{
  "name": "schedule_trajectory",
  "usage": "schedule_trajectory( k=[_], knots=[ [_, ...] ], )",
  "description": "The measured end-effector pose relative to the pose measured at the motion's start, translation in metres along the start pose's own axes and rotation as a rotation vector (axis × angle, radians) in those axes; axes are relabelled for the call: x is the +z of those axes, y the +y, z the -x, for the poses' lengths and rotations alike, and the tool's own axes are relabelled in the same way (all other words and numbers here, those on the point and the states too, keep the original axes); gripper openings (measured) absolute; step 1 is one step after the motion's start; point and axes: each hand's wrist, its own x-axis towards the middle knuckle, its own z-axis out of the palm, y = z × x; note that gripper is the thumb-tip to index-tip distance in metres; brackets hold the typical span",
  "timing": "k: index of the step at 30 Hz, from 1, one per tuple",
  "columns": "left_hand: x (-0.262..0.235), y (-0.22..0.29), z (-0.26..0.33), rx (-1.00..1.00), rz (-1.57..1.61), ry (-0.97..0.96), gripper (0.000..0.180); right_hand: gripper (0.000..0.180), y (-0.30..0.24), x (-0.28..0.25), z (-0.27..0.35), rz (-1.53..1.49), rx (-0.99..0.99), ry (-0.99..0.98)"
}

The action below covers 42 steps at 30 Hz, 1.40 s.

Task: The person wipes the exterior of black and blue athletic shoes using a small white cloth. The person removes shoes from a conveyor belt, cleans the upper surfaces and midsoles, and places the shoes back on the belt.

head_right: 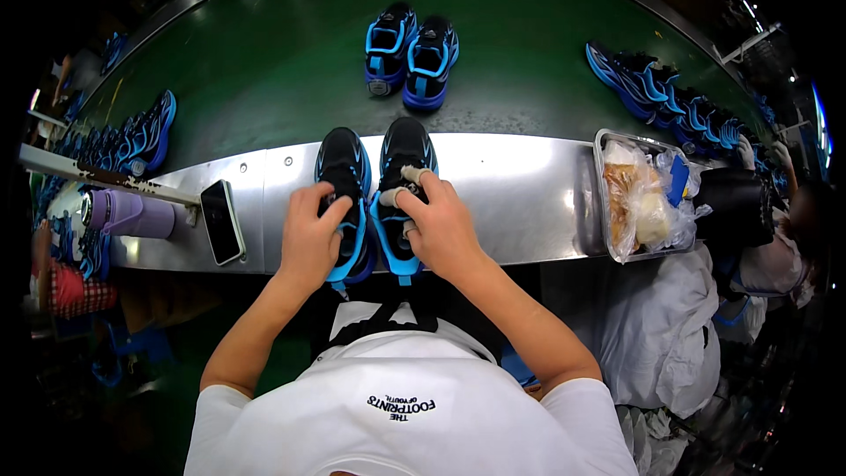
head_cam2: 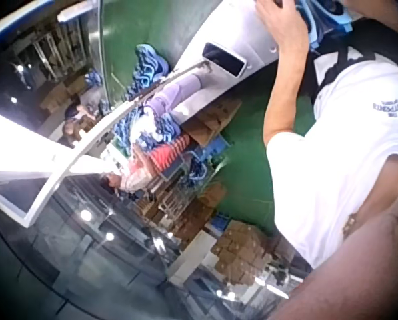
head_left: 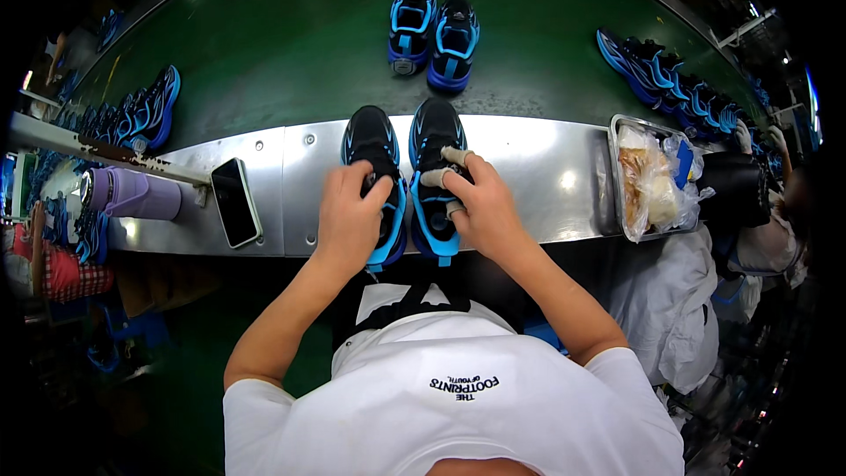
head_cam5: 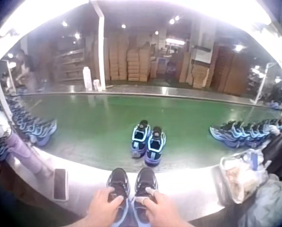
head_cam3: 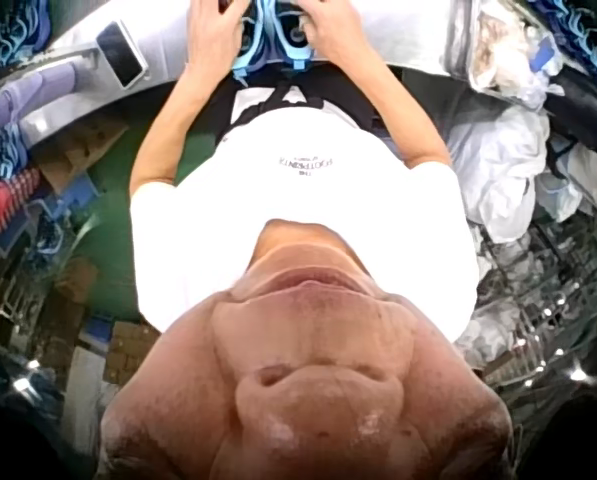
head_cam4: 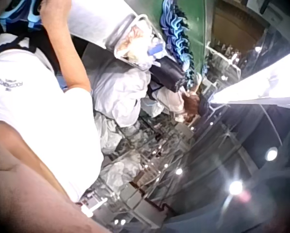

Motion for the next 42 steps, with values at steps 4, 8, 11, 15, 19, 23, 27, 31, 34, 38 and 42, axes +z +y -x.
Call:
schedule_trajectory(
  k=[4, 8, 11, 15, 19, 23, 27, 31, 34, 38, 42],
  knots=[
    [0.000, 0.002, 0.006, 0.069, 0.075, -0.124, 0.052, 0.025, -0.004, 0.016, 0.012, 0.223, -0.176, 0.004],
    [-0.010, 0.010, -0.002, 0.015, 0.052, -0.225, 0.048, 0.022, -0.001, 0.014, 0.006, 0.201, -0.174, -0.095],
    [-0.020, 0.014, -0.009, -0.111, 0.212, -0.144, 0.035, 0.028, 0.002, -0.009, -0.003, -0.037, -0.116, -0.177],
    [-0.008, -0.014, -0.024, -0.154, 0.274, -0.200, 0.018, 0.034, 0.000, -0.037, -0.033, -0.212, 0.086, -0.294],
    [0.006, -0.010, -0.019, -0.104, 0.275, -0.143, 0.020, 0.025, 0.021, -0.033, -0.039, -0.321, -0.037, -0.325],
    [0.014, 0.004, -0.008, -0.276, 0.269, 0.050, 0.023, 0.022, 0.017, -0.019, -0.028, -0.244, -0.051, -0.202],
    [0.015, 0.003, -0.005, -0.195, 0.318, 0.026, 0.032, 0.022, 0.015, -0.010, -0.019, -0.117, 0.020, -0.091],
    [0.008, -0.006, -0.009, -0.125, 0.375, -0.077, 0.033, 0.033, 0.019, -0.023, -0.027, -0.179, -0.018, -0.195],
    [0.006, -0.004, -0.014, -0.281, 0.407, -0.137, 0.032, 0.039, 0.003, -0.017, -0.032, -0.094, -0.002, -0.286],
    [0.012, 0.017, -0.009, -0.450, 0.388, -0.010, 0.026, 0.042, 0.013, 0.015, -0.004, -0.062, 0.055, -0.025],
    [0.016, 0.012, -0.004, -0.397, 0.411, 0.039, 0.025, 0.042, 0.023, 0.001, -0.009, -0.209, -0.055, -0.014]
  ],
)
